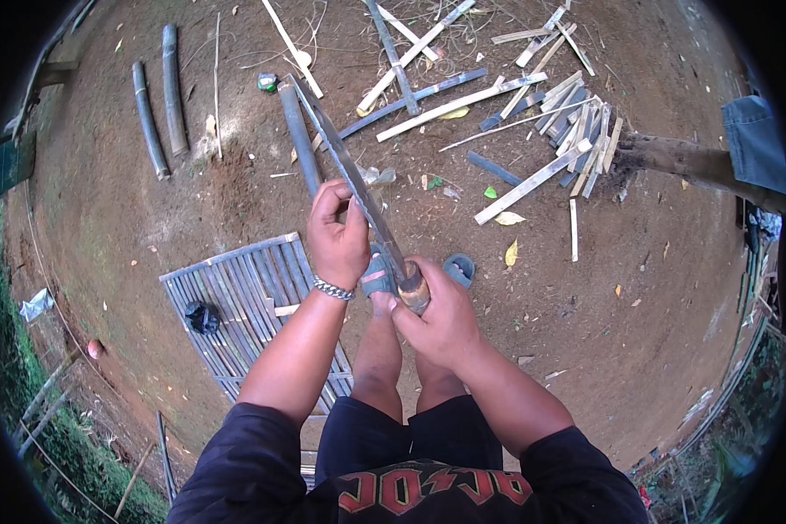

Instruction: The person uses a machete to split bamboo poles into thin strips. They repeatedly position a bamboo pole on a wooden block and strike it with the machete to separate it into smaller pieces, which accumulate on the ground.

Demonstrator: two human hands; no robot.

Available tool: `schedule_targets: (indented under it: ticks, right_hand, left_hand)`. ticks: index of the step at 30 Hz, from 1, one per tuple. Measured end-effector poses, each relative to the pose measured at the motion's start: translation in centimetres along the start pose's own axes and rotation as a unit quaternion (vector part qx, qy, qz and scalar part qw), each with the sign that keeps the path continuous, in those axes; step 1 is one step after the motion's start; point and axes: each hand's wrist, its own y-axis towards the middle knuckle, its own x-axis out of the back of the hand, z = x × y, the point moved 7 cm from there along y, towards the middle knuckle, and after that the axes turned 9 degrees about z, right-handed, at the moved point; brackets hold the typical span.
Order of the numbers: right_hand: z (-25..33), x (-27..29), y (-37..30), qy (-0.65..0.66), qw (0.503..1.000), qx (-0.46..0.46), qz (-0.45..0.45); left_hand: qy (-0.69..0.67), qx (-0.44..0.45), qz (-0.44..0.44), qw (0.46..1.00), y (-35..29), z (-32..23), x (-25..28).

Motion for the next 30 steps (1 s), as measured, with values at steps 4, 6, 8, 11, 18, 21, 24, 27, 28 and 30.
schedule_targets:
  ticks: [4,6,8,11,18,21,24,27,28,30]
  right_hand:
    - [0.0,0.1,0.0,0.001,1.000,0.002,0.000]
    - [0.0,0.2,-0.1,-0.003,1.000,-0.001,0.002]
    - [0.3,0.4,0.0,0.002,1.000,-0.015,0.013]
    - [0.4,0.4,0.0,0.011,0.999,-0.024,0.025]
    - [-0.2,0.3,0.1,-0.005,0.999,-0.043,0.017]
    - [-0.8,0.5,0.6,0.000,0.997,-0.068,0.020]
    - [-0.8,1.0,1.0,0.000,0.997,-0.079,0.024]
    - [-0.2,1.6,1.0,-0.035,0.995,-0.093,0.021]
    - [-0.3,1.8,0.9,-0.042,0.994,-0.098,0.015]
    - [-0.6,1.9,0.6,-0.059,0.993,-0.107,0.006]
  left_hand:
    - [0.022,-0.005,0.004,1.000,0.1,-0.5,-0.1]
    - [0.011,0.008,0.002,1.000,0.1,-0.6,-0.2]
    - [-0.003,0.034,0.000,0.999,0.1,-0.8,-0.3]
    - [-0.004,0.012,-0.005,1.000,0.2,-1.0,-0.2]
    - [0.006,0.024,0.022,0.999,0.3,-1.3,-0.3]
    - [-0.007,0.010,0.030,0.999,0.7,-1.6,0.1]
    - [0.022,-0.040,0.017,0.999,1.8,-3.2,1.9]
    - [0.016,-0.144,-0.047,0.988,4.8,-8.7,4.5]
    - [0.040,-0.218,-0.053,0.974,6.2,-11.9,5.0]
    - [0.067,-0.367,-0.055,0.926,8.9,-19.8,5.9]
